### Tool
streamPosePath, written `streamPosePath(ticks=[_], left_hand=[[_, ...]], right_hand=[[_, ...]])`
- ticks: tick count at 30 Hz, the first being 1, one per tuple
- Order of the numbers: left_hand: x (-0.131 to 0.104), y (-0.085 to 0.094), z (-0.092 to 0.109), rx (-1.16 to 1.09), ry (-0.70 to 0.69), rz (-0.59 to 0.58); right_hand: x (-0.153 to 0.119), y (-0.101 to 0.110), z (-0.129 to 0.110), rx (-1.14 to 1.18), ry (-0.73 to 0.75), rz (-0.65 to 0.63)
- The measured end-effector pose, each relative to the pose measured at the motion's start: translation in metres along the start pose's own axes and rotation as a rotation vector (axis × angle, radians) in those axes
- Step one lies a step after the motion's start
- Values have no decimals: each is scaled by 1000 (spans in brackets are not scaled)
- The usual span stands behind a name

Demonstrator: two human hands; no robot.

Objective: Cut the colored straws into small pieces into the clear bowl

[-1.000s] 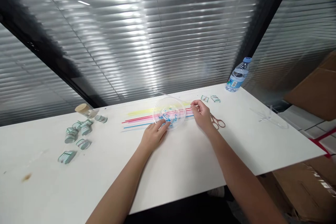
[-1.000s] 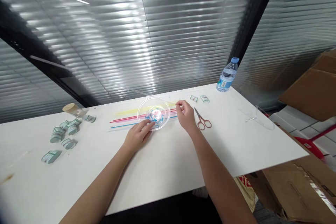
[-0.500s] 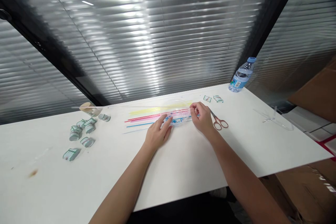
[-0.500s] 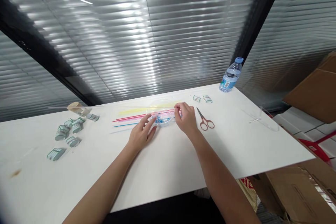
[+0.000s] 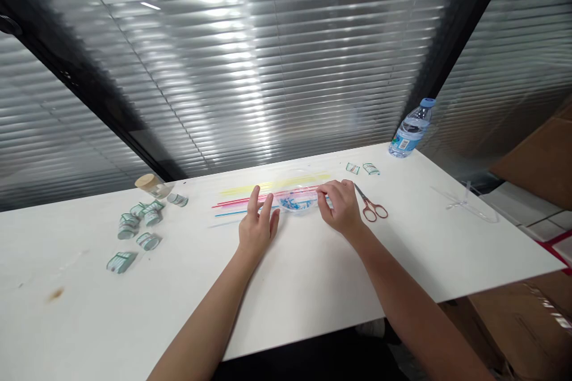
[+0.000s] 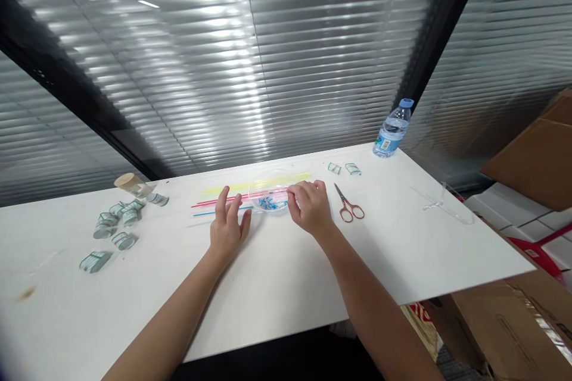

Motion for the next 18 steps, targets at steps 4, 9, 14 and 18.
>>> streamPosePath(ticks=[4, 9, 14, 18], left_hand=[[1, 0, -2, -14, 2, -46], [2, -3, -4, -114, 37, -138], [3, -2, -4, -81, 61, -125], [5, 0, -3, -68, 27, -79]], right_hand=[[-1, -1, 1, -18, -2, -16], [5, 3, 7, -55, -30, -167], [1, 36, 54, -228, -493, -336], [-22, 70, 96, -357, -943, -648]])
Point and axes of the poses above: each hand's wrist, its own x-axis towards the middle knuckle, its own y-axis out of the back of the hand, z = x × y, the point moved 3 cm from there along x, towards the middle knuckle, and after that the axes turned 4 degrees about -y, right-handed, at the moved point
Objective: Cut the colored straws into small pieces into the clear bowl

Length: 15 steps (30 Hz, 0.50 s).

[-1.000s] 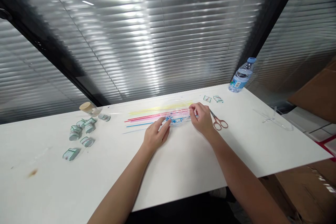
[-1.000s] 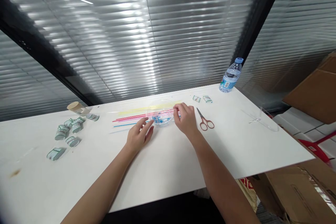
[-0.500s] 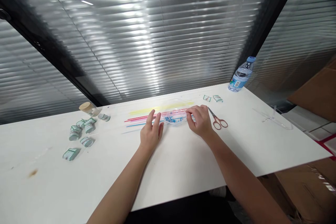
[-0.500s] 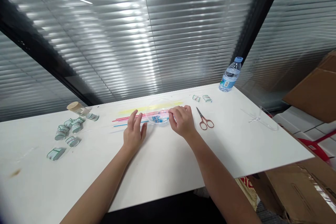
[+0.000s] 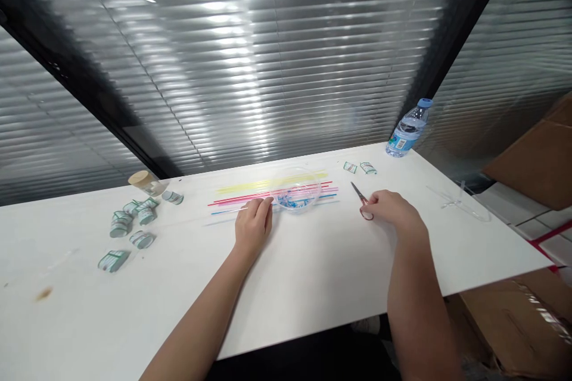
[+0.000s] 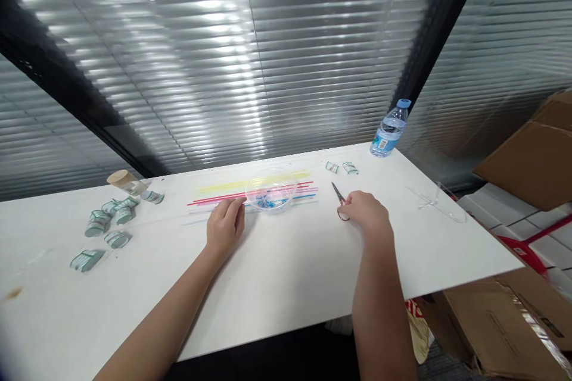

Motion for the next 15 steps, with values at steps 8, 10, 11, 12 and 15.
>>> streamPosePath(ticks=[8, 10, 11, 12, 15], left_hand=[[1, 0, 0, -18, -15, 44], [1, 0, 0, -26, -16, 53], [0, 0, -1, -29, -16, 55], [0, 0, -1, -31, -14, 56], [0, -1, -2, -37, -8, 52]], right_hand=[[2, 5, 16, -63, -210, -53], [3, 3, 11, -72, -217, -38], [4, 3, 10, -73, -221, -31], [4, 2, 9, -73, -225, -22], [5, 0, 7, -74, -223, 14]])
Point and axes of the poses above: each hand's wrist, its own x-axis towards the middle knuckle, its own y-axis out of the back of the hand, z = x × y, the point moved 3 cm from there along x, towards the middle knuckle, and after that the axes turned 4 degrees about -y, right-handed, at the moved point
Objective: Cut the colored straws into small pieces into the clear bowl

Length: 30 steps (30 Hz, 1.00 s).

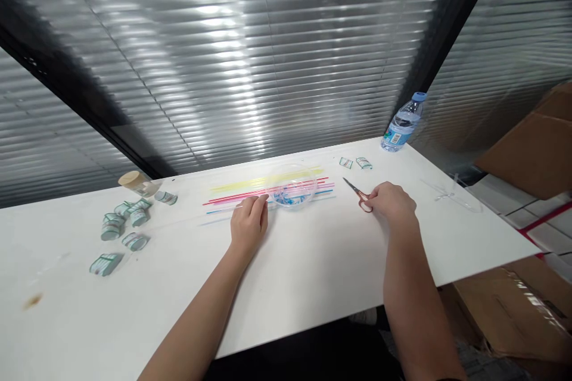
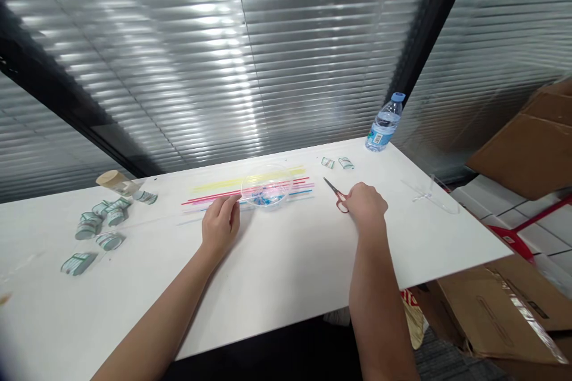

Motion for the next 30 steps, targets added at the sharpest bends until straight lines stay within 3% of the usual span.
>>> streamPosePath(ticks=[13, 22, 30], left_hand=[[0, -1, -2, -2, 28, 1], [0, -3, -5, -15, 54, 5], [-2, -5, -8, -43, 90, 3]], right_hand=[[-3, -11, -21, -134, 170, 52], [-3, -13, -20, -115, 196, -20], [-10, -10, -25, -129, 199, 3]])
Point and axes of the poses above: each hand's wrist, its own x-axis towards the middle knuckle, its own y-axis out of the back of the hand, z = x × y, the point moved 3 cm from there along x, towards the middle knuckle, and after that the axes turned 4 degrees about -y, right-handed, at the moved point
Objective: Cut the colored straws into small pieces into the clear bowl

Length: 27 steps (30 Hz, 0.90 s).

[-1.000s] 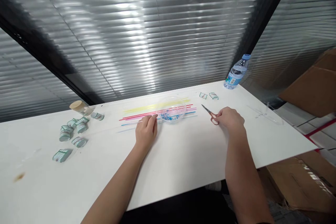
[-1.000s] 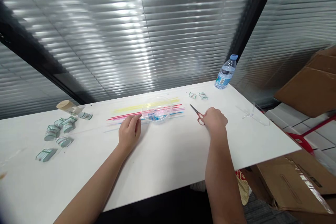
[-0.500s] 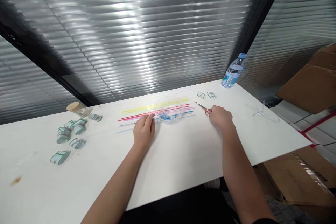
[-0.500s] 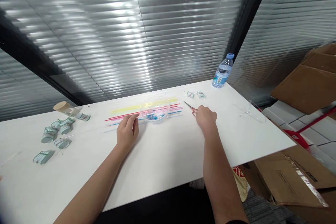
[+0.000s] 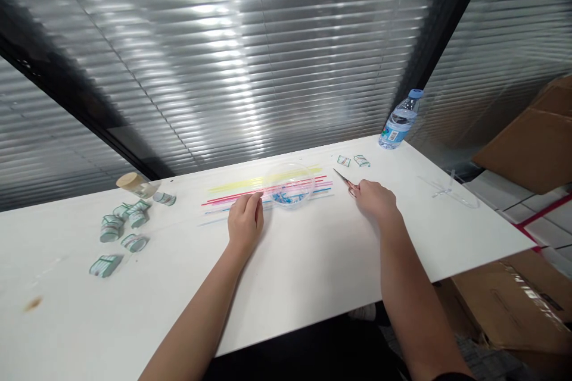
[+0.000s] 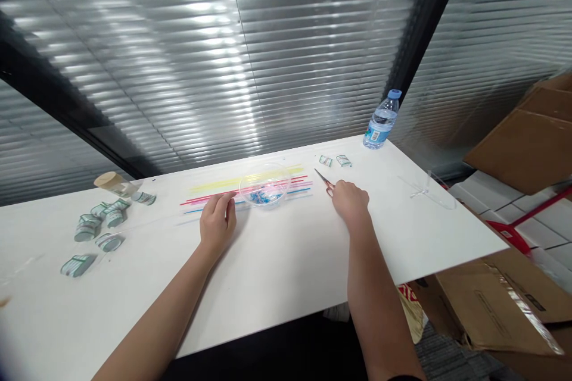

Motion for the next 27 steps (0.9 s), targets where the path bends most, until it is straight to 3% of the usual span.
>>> streamPosePath(ticks=[17, 23, 27], left_hand=[[0, -1, -3, -91, 85, -2], [0, -1, -3, -102, 123, 11], [1, 0, -3, -125, 142, 13]], right_hand=[[-2, 8, -16, 250, 48, 149], [-3, 8, -24, 711, 113, 273], [-6, 4, -37, 1202, 245, 118]])
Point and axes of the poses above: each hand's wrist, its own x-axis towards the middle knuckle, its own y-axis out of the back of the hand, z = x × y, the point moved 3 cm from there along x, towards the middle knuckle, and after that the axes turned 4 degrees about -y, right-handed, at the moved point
